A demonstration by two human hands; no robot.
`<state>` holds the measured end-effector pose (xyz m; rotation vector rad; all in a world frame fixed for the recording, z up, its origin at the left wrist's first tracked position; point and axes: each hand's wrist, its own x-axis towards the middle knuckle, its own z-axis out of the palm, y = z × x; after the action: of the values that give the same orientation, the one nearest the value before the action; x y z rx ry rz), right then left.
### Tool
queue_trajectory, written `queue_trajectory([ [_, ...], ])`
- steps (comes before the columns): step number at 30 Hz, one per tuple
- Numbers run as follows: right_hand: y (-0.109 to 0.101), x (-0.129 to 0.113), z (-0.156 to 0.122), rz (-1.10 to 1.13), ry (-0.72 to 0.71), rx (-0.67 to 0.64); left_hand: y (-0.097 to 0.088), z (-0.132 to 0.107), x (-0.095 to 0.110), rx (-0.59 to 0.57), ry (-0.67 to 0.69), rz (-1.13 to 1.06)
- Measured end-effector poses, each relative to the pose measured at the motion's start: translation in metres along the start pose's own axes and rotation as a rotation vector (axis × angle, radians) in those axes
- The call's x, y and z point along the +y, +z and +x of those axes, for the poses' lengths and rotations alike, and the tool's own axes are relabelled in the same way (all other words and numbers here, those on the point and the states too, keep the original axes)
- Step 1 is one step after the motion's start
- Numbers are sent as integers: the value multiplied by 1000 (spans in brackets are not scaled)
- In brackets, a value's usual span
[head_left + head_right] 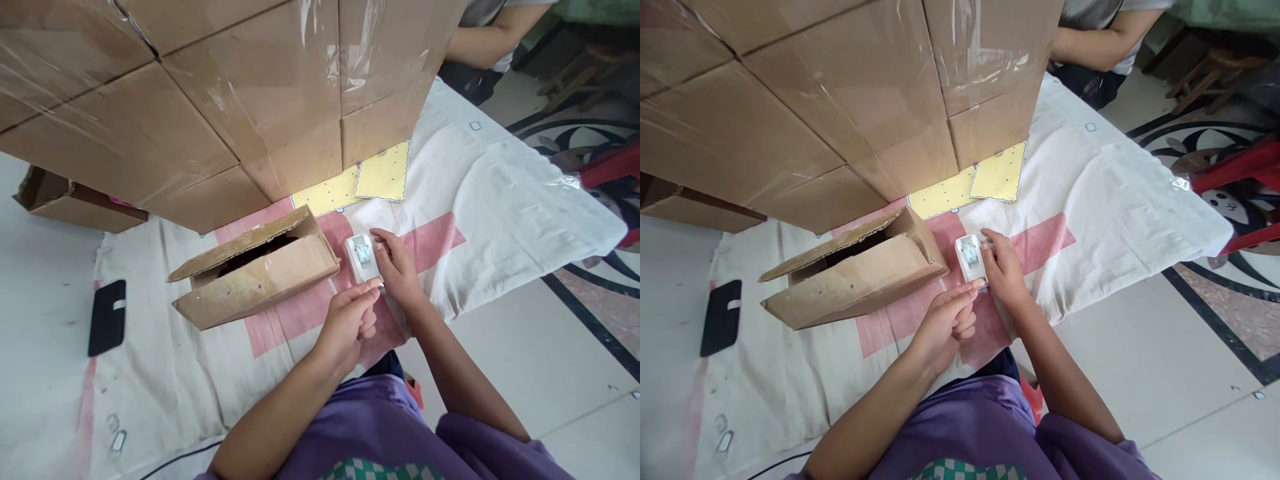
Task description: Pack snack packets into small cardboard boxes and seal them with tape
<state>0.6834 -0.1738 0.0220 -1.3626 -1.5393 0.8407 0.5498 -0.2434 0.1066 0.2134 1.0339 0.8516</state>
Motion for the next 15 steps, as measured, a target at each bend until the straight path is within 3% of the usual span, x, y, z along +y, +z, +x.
queue_trajectory([
  [4,-2,-2,2,-39,-70,-39,-1,-1,-4,-2,-5,-16],
  [8,-4,-6,3,13,-201,-170,0,-1,-8,-2,-2,-26],
  [15,-3,-8,1,39,-156,-182,-3,-5,-21,14,23,-31],
])
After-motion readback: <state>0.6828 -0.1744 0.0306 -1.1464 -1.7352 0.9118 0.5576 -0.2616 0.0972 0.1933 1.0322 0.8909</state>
